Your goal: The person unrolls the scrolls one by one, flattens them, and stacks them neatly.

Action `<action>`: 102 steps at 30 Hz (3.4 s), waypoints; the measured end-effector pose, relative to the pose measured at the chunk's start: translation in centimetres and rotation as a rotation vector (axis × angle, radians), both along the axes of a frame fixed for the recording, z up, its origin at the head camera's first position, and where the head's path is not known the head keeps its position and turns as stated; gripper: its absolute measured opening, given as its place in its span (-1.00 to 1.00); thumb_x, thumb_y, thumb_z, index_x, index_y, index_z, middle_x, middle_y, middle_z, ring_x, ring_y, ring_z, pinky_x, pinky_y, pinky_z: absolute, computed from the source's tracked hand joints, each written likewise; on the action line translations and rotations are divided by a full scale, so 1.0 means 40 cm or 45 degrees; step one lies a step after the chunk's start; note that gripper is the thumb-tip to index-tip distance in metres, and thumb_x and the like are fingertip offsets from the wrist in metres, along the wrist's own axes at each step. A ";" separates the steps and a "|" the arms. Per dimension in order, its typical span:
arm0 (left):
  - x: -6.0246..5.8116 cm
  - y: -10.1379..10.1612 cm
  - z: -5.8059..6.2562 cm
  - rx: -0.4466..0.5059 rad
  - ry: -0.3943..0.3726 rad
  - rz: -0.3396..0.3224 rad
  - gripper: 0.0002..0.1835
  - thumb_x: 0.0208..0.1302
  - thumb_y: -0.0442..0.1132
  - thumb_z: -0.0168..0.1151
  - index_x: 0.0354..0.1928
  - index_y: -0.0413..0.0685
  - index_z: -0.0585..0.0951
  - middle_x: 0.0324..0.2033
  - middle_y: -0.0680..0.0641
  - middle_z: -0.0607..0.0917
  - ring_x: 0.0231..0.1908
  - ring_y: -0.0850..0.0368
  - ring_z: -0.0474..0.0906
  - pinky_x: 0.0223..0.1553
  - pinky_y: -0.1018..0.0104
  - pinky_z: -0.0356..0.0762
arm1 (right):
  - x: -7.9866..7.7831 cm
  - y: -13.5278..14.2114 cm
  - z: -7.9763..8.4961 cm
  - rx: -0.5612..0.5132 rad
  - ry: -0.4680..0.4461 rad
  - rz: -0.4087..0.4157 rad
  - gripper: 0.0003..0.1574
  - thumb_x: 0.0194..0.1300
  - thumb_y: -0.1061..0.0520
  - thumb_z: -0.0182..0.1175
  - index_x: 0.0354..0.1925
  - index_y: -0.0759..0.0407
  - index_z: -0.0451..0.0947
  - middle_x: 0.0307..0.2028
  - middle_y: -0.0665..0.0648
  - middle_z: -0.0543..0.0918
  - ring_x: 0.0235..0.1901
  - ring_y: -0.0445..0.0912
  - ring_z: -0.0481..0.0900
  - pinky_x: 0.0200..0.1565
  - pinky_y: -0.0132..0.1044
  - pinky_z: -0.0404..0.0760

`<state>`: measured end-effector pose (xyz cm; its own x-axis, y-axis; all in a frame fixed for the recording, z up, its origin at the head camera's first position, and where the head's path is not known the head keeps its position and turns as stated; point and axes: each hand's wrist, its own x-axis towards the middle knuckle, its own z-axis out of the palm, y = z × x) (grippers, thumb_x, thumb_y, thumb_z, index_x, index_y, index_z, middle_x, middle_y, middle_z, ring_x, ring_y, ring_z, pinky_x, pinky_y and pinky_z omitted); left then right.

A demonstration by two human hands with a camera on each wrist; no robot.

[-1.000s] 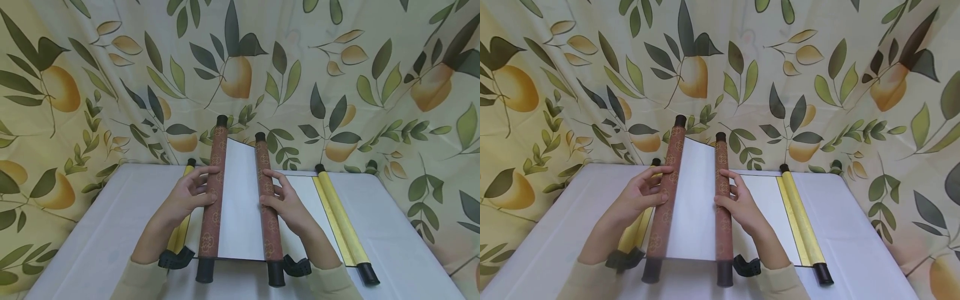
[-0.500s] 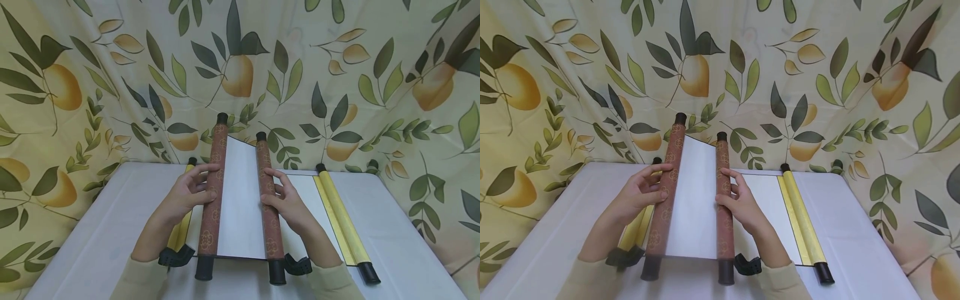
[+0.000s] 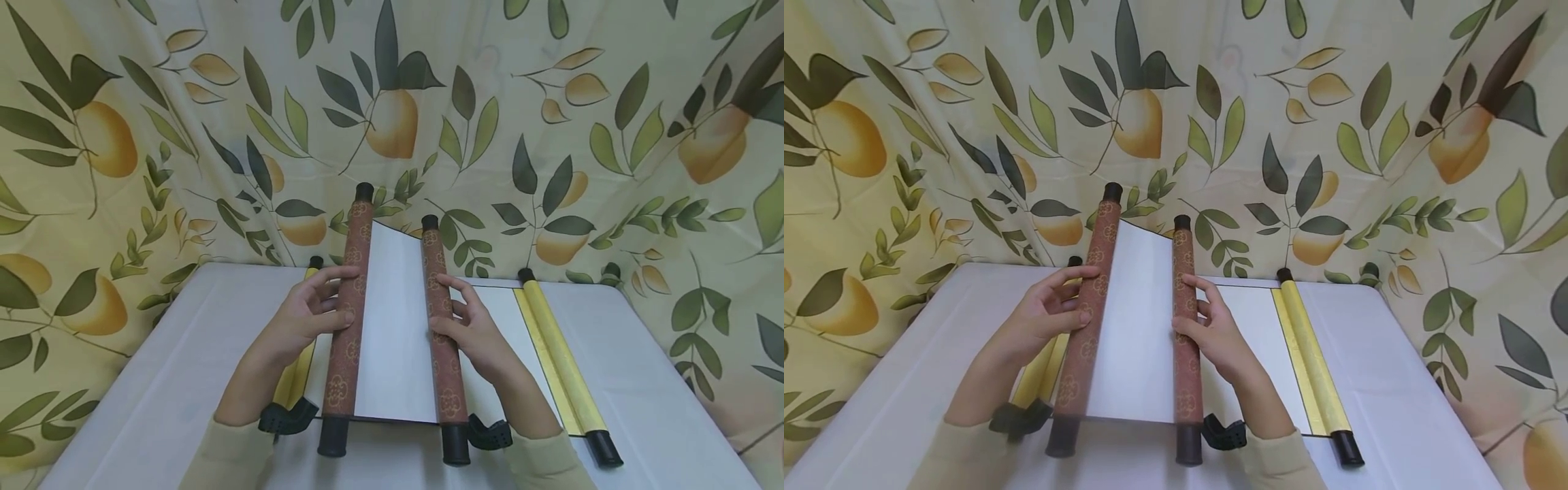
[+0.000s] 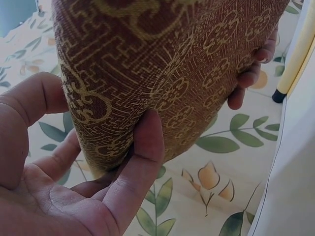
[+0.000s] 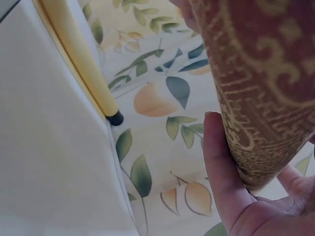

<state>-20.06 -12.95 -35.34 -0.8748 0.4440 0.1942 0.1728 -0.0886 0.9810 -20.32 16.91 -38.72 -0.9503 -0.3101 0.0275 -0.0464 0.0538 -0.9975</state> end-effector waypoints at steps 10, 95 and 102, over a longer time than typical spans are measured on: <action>0.003 -0.003 0.000 -0.008 0.013 0.016 -0.33 0.22 -0.45 0.28 0.38 -0.05 0.37 0.31 -0.27 0.39 0.17 -0.13 0.51 -0.08 0.13 0.66 | 0.002 0.005 0.004 -0.013 0.028 -0.016 -0.14 0.37 0.32 0.05 0.49 -0.15 0.01 0.24 0.41 0.33 0.06 0.14 0.46 -0.09 -0.08 0.61; 0.006 -0.045 0.020 0.068 0.098 0.014 -0.33 0.21 -0.49 0.27 0.38 -0.10 0.36 0.35 -0.18 0.34 0.14 -0.02 0.55 -0.08 0.21 0.65 | -0.006 0.023 0.003 0.006 0.018 -0.034 -0.12 0.35 0.35 0.00 0.49 -0.13 -0.02 0.32 0.44 0.21 0.20 0.28 0.37 -0.03 -0.01 0.61; 0.007 -0.046 0.020 0.088 0.089 0.011 -0.32 0.20 -0.51 0.25 0.38 -0.09 0.37 0.32 -0.18 0.36 0.11 0.00 0.57 -0.10 0.22 0.65 | -0.006 0.026 0.001 0.002 0.009 -0.019 -0.11 0.35 0.34 0.04 0.50 -0.09 -0.03 0.30 0.47 0.22 0.16 0.25 0.40 -0.04 -0.04 0.62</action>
